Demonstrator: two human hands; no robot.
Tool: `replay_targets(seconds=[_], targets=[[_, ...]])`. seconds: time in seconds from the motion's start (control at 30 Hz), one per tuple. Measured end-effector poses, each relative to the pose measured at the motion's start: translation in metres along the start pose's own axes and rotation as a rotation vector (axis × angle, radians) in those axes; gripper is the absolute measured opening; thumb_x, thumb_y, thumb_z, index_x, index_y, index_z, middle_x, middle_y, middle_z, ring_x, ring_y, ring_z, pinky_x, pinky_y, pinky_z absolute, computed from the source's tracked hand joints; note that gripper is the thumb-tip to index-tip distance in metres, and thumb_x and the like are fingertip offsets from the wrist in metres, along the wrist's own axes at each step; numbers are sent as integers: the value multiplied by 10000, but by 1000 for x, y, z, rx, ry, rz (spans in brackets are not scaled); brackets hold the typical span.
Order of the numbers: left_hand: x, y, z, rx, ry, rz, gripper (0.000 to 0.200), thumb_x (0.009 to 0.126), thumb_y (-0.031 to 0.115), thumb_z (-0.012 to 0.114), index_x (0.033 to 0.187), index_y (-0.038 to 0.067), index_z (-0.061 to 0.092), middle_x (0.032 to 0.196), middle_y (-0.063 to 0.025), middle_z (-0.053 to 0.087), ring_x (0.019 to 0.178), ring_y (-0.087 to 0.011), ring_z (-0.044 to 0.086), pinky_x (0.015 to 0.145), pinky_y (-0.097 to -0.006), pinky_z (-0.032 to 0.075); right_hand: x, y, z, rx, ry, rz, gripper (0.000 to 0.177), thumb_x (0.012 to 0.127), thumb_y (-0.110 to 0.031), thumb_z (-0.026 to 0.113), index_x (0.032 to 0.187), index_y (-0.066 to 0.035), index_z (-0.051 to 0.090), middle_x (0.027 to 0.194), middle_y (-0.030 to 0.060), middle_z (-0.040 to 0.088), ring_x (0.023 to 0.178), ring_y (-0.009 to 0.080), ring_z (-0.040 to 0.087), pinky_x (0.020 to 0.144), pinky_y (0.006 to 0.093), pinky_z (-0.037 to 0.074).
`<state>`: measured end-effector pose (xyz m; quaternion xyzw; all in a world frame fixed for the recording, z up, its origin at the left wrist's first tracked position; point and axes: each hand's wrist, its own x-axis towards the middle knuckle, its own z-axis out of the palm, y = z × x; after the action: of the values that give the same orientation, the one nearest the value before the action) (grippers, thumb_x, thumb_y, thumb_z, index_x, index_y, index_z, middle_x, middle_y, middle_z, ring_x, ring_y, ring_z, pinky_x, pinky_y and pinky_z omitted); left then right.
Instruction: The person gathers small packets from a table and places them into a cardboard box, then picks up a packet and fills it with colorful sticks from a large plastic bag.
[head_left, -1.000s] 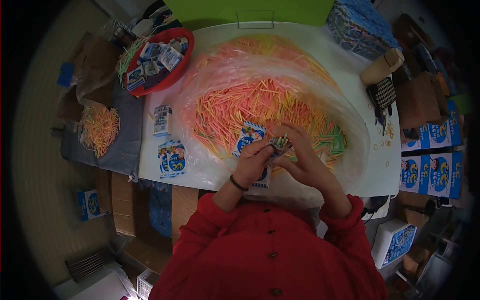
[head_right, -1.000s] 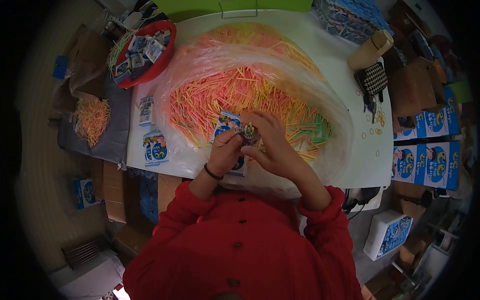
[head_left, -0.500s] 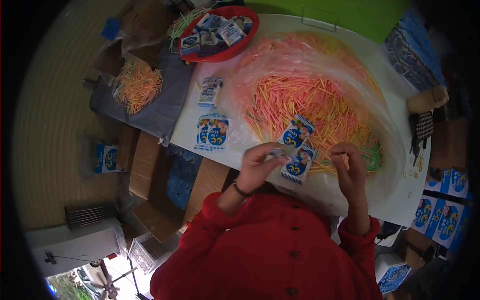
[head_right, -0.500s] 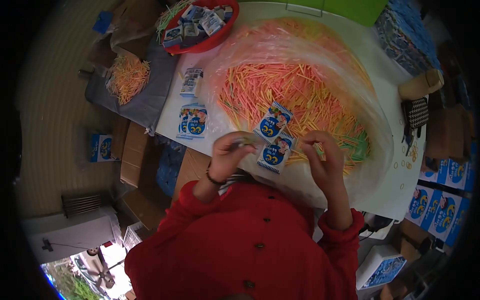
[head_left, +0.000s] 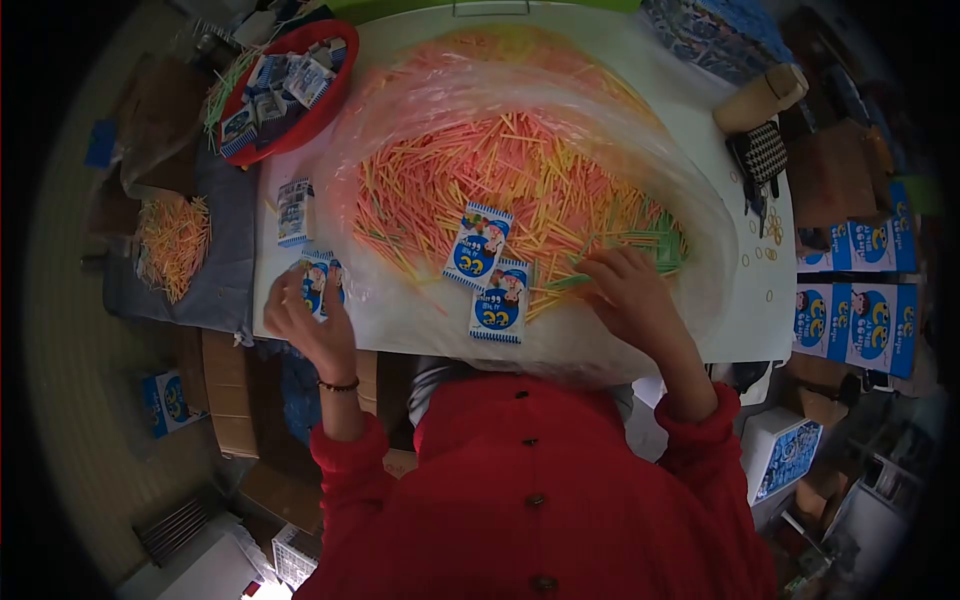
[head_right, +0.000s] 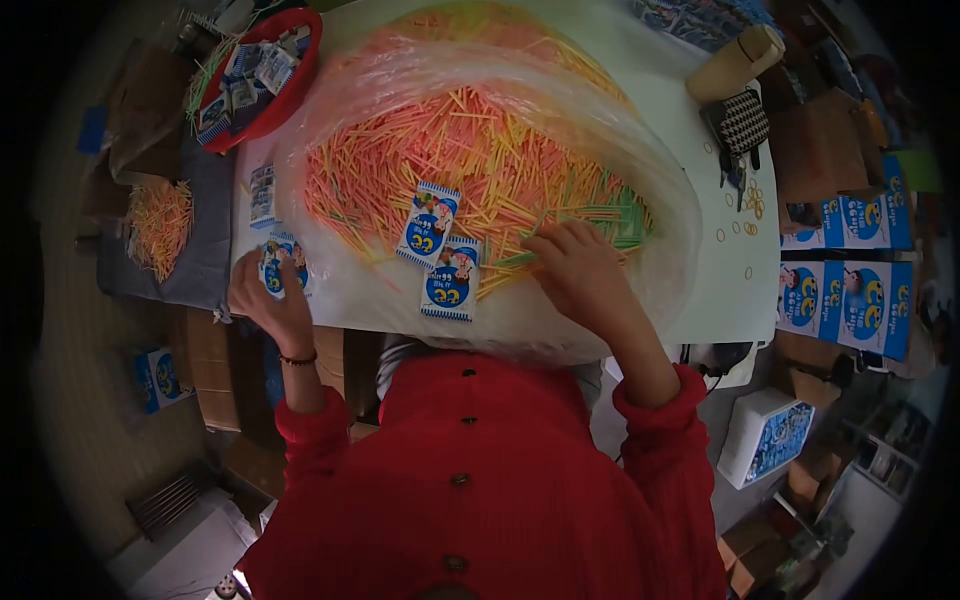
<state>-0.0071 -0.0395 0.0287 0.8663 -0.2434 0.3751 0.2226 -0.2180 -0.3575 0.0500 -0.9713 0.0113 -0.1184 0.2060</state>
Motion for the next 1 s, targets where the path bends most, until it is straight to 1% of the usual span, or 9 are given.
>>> replay_targets(seconds=[0.07, 0.13, 0.33, 0.53, 0.63, 0.7, 0.8, 0.93, 1.0], targets=[[0, 35, 1, -147, -232, 190, 405, 758, 131, 766, 1118, 38, 605, 1092, -122, 571, 1006, -316, 522, 897, -423, 368, 6, -5, 17, -107, -49, -35, 305, 729, -84, 672, 1023, -57, 596, 1027, 93, 589, 1018, 284, 540, 906, 407, 416], [-5, 71, 18, -347, -335, 205, 413, 764, 162, 755, 1117, 23, 592, 1091, -132, 571, 999, -323, 522, 874, -422, 389, 10, -6, 33, -211, -88, -82, 281, 724, -97, 650, 994, -51, 591, 1012, 91, 574, 1018, 273, 526, 914, 407, 407], [-8, 92, 78, -418, -540, 33, 448, 742, 287, 774, 1027, 2, 578, 1022, -158, 562, 972, -338, 524, 842, -434, 416, 13, -7, 51, -441, -157, -66, 164, 761, -94, 551, 913, -34, 541, 917, 109, 526, 927, 269, 511, 871, 384, 419], [-6, 91, 86, -420, -650, -2, 468, 690, 317, 809, 977, 26, 581, 949, -142, 557, 920, -330, 520, 823, -429, 419, 3, 20, 52, -6, -19, -54, 233, 770, -33, 555, 1002, -23, 538, 982, 144, 553, 983, 302, 517, 890, 396, 419], [-4, 89, 86, -483, -689, -37, 443, 676, 297, 817, 952, 39, 587, 904, -126, 559, 896, -317, 520, 790, -419, 414, -4, 24, 55, 186, 78, 122, 203, 851, 5, 538, 1051, -23, 523, 1009, 126, 573, 975, 257, 541, 882, 364, 430], [-4, 89, 88, -515, -702, -67, 412, 666, 275, 821, 897, 40, 573, 860, -111, 551, 860, -304, 511, 757, -409, 400, -5, 26, 57, 819, 251, 225, 196, 886, 44, 500, 1073, -17, 504, 1000, 98, 581, 931, 191, 559, 830, 310, 434], [-5, 91, 84, -528, -656, -76, 381, 671, 241, 815, 855, 41, 548, 824, -103, 533, 818, -297, 500, 743, -412, 391, -7, 32, 66, 1090, 318, 277, 139, 963, -19, 448, 1099, -28, 477, 948, 50, 555, 890, 122, 528, 810, 273, 424], [-12, 84, 88, -559, -605, -63, 341, 686, 187, 798, 837, 36, 531, 788, -106, 508, 760, -303, 483, 713, -409, 386, -7, 38, 64, 922, 215, 381, 87, 984, -71, 452, 1065, -44, 473, 926, 34, 538, 846, 106, 512, 775, 266, 430], [-15, 81, 91, -651, -588, -102, 268, 758, 128, 759, 871, 30, 536, 802, -97, 536, 744, -249, 514, 680, -377, 412, -1, 43, 55, 1045, 566, 431, 87, 999, -126, 452, 1021, -47, 483, 853, 17, 536, 779, 96, 509, 696, 266, 432]])
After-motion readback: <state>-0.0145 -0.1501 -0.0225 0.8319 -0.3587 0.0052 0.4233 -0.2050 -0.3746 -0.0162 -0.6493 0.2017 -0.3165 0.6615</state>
